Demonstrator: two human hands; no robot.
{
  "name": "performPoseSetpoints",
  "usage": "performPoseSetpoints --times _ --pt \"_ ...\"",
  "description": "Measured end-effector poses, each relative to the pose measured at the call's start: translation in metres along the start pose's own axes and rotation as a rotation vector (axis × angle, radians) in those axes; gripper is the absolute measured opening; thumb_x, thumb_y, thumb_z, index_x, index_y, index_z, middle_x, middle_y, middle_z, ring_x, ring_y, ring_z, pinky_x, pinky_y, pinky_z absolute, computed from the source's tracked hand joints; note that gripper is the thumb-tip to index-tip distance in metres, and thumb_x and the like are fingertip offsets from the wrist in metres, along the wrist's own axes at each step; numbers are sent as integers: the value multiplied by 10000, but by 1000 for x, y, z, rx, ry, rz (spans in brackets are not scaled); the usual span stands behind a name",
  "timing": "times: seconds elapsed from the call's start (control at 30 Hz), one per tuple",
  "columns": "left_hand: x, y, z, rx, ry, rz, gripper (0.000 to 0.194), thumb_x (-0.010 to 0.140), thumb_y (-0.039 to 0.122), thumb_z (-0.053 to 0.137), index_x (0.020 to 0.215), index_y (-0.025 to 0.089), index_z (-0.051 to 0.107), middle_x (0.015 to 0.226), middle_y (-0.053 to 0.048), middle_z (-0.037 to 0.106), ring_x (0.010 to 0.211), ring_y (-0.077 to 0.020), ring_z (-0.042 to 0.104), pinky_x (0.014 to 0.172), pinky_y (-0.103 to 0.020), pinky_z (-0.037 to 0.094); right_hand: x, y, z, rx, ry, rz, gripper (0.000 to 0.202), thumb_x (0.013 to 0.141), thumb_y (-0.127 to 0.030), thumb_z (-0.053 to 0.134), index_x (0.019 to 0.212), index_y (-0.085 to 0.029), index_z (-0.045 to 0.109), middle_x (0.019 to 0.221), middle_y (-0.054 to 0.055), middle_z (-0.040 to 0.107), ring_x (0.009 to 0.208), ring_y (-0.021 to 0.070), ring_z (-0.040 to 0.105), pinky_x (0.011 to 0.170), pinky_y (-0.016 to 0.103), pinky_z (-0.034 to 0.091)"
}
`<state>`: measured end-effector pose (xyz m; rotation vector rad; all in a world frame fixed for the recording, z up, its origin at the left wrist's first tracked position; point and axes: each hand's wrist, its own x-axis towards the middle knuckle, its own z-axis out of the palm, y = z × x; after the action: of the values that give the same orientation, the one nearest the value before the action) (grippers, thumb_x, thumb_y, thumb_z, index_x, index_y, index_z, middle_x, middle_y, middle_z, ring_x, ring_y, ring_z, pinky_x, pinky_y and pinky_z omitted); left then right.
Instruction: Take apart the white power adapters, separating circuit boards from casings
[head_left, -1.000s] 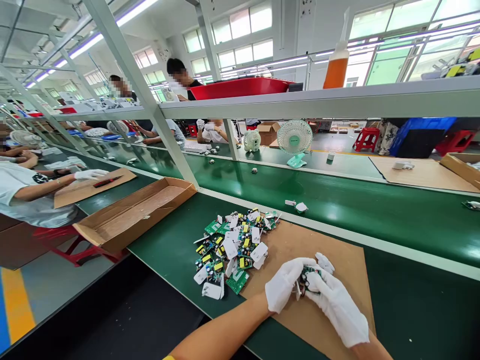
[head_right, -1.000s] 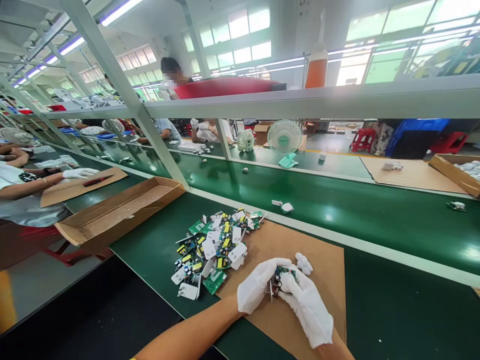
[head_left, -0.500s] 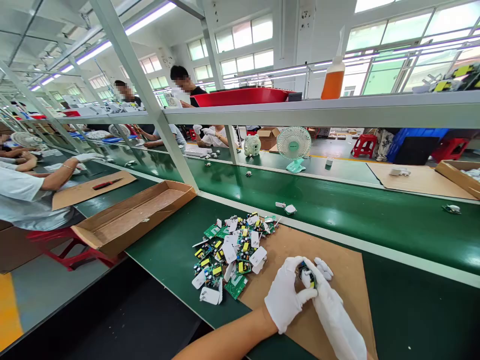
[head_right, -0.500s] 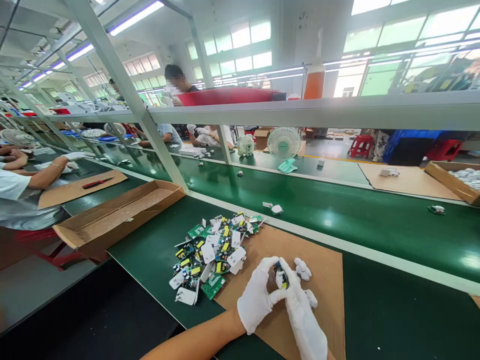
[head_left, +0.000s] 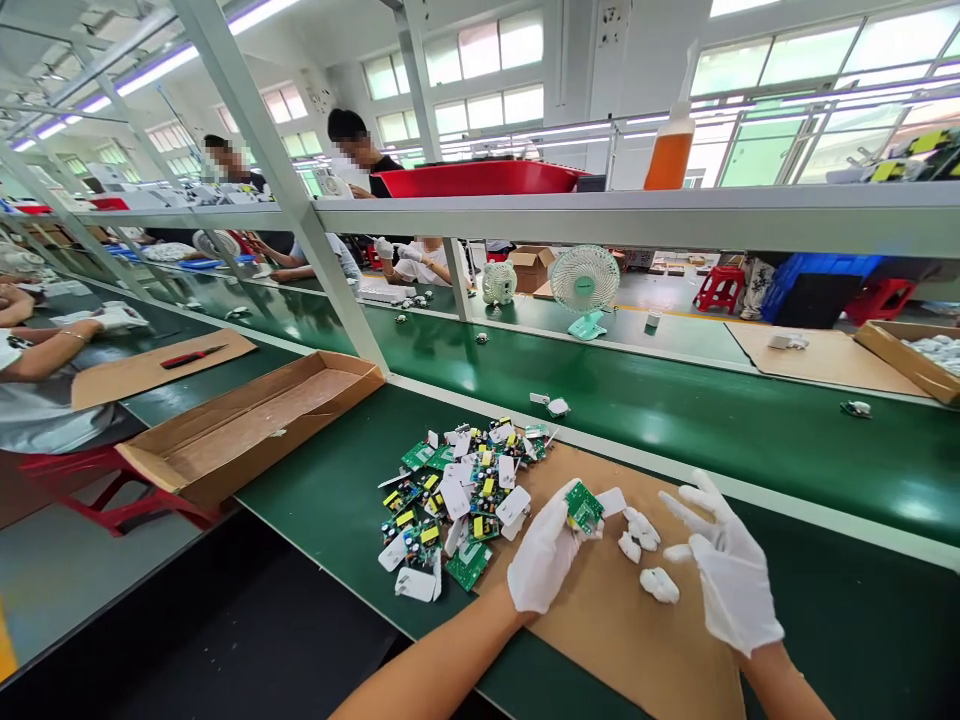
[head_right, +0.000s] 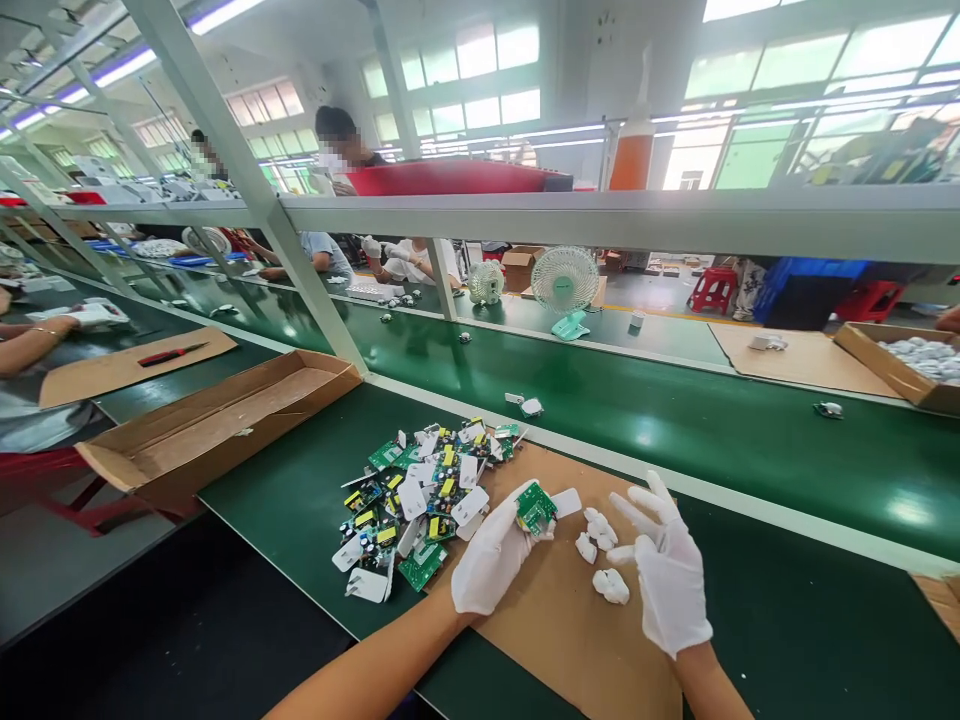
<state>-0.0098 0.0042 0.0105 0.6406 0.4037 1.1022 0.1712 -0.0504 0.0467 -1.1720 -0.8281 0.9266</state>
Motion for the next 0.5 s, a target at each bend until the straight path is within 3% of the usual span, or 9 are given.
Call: performPoseSetpoints --times 0.1,0.2,0.33,0.5 --pt "2 1 -3 34 35 29 449 801 403 656 1179 165 604 982 -88 636 834 -179 571 732 -307 453 -2 9 -10 -283 -83 112 375 750 -173 485 1098 -271 586 1248 42 587 1019 226 645 701 322 580" --pt "2 3 -5 113 46 42 449 801 417 654 1139 123 622 782 -62 622 671 -143 551 603 -269 422 -7 21 -9 -800 -235 56 343 841 -269 452 1154 -261 591 1032 60 680 901 249 661 753 404 553" --pt "2 4 -7 151 7 18 452 787 428 669 1088 92 641 731 -63 619 574 -105 516 519 -234 389 -8 38 0 -1376 -400 -245 463 839 -195 459 1293 -200 548 1226 104 639 1015 301 616 906 475 482" --pt "3 0 -12 107 -68 19 458 800 473 637 1084 114 627 950 -144 680 590 -112 560 457 -204 361 3 49 15 -1631 -429 -306 454 811 -62 441 1233 -84 606 1269 193 605 1082 347 618 894 473 491"
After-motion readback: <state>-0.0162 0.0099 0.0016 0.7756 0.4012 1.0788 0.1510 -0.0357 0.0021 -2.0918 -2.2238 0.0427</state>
